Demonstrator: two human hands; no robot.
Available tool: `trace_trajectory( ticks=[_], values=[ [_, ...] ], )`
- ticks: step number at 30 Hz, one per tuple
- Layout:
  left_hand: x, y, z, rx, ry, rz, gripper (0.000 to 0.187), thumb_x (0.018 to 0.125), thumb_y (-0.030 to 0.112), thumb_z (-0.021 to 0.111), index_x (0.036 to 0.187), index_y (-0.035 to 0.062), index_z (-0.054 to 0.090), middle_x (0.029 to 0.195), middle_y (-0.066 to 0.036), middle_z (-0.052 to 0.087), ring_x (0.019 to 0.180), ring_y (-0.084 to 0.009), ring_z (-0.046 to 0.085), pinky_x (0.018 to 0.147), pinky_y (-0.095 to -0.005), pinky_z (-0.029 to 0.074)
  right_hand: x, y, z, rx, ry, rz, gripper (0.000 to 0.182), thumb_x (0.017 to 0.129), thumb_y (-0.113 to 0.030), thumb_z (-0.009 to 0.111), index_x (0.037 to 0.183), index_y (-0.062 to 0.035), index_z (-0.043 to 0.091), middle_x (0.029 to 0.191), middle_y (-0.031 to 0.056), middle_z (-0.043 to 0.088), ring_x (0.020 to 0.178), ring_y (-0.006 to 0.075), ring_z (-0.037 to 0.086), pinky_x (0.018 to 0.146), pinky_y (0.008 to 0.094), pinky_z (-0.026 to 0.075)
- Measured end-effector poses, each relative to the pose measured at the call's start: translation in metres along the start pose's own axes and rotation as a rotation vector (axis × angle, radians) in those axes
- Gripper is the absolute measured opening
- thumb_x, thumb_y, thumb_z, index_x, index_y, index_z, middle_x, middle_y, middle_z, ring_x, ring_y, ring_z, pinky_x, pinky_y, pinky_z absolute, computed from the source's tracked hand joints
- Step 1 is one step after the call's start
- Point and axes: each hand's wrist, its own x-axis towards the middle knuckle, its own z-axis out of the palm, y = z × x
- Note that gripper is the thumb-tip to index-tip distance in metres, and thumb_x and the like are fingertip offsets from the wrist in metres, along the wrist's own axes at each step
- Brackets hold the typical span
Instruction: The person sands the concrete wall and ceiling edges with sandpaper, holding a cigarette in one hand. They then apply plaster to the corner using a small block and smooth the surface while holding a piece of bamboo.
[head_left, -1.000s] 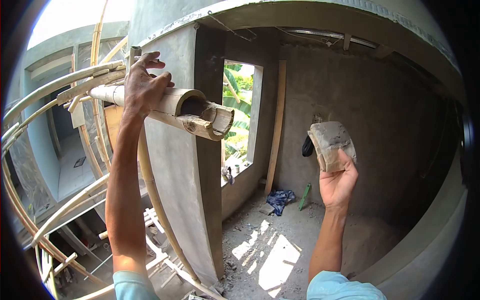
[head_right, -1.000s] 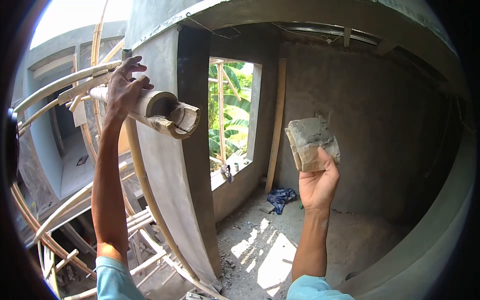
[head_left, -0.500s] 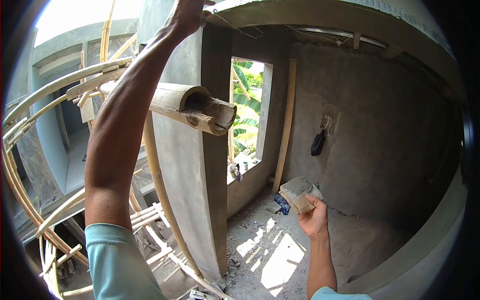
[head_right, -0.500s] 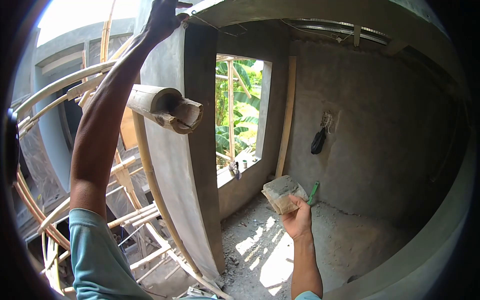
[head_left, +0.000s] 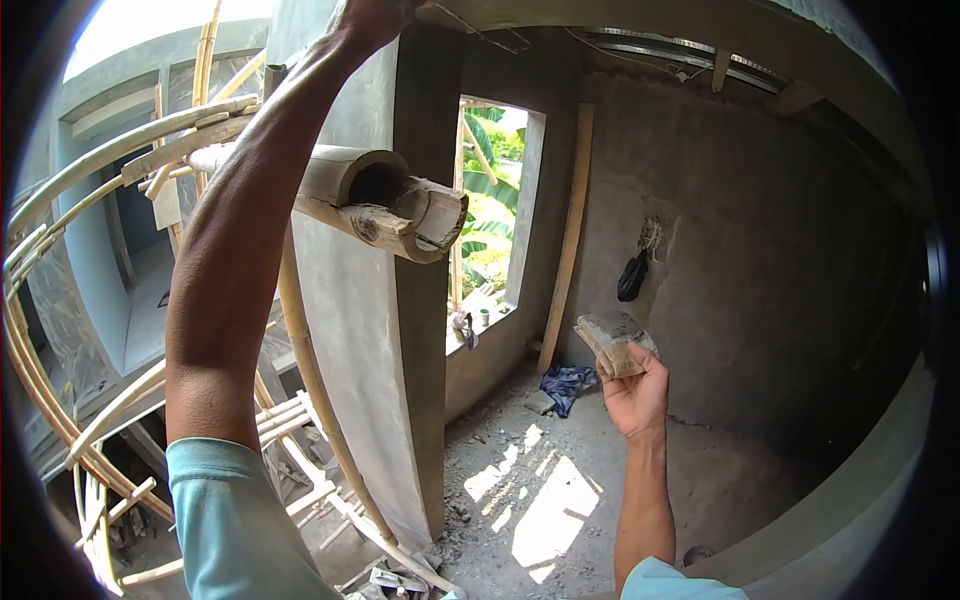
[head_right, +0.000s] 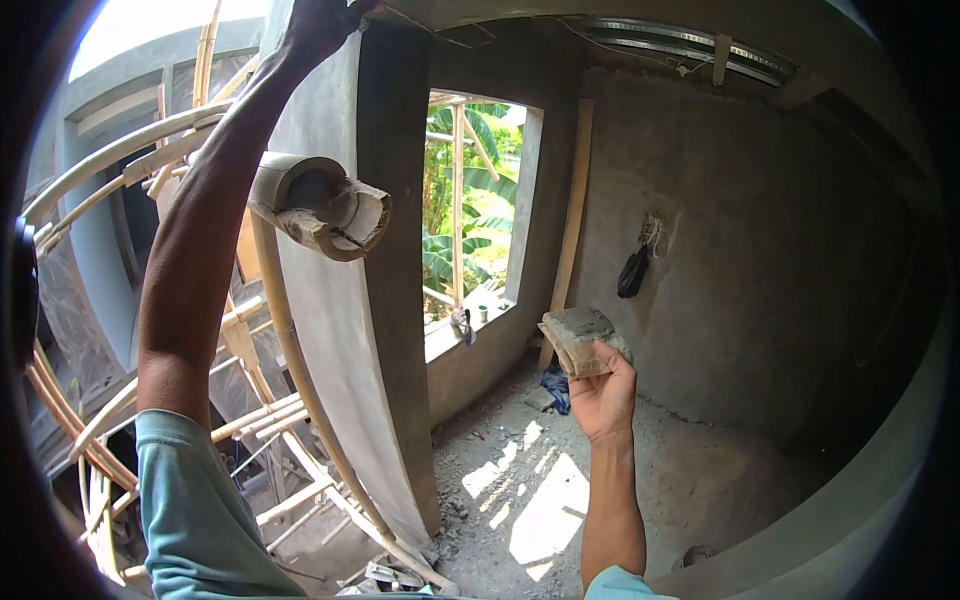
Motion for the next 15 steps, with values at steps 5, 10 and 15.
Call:
trace_trajectory(
  ticks=[5,10,15],
  values=[
    [0.004,-0.005,0.003,-0.008,0.023,0.040,0.066,0.071,-0.005,0.077,0.132,0.0059,0.054,0.101,-0.013,0.061,0.080,-0.0228,0.072,0.064,-0.0347,0.058,0.018,0.017,0.030,0.073,-0.113,0.000,0.018,0.095,-0.010,0.053,0.107,0.0024,0.059,0.106,0.0142,0.066,0.097,0.0253,0.065,0.089,0.0395,0.054],
    [0.003,-0.005,0.001,0.066,0.032,0.106,0.065,0.068,-0.007,0.074,0.129,0.0049,0.057,0.097,-0.013,0.065,0.082,-0.0262,0.071,0.067,-0.0355,0.057,0.040,0.035,0.068,0.139,-0.177,0.024,0.021,0.097,-0.011,0.053,0.110,0.0049,0.058,0.109,0.0169,0.066,0.098,0.0268,0.066,0.092,0.0390,0.054],
    [0.005,-0.024,0.003,0.244,0.096,0.361,0.062,0.067,-0.004,0.073,0.127,0.0058,0.060,0.096,-0.012,0.066,0.087,-0.0263,0.068,0.070,-0.0369,0.056,0.066,0.051,0.103,0.213,-0.265,-0.049,0.018,0.094,-0.008,0.058,0.110,0.0017,0.060,0.112,0.0132,0.067,0.105,0.0243,0.065,0.096,0.0376,0.053]
  ],
)
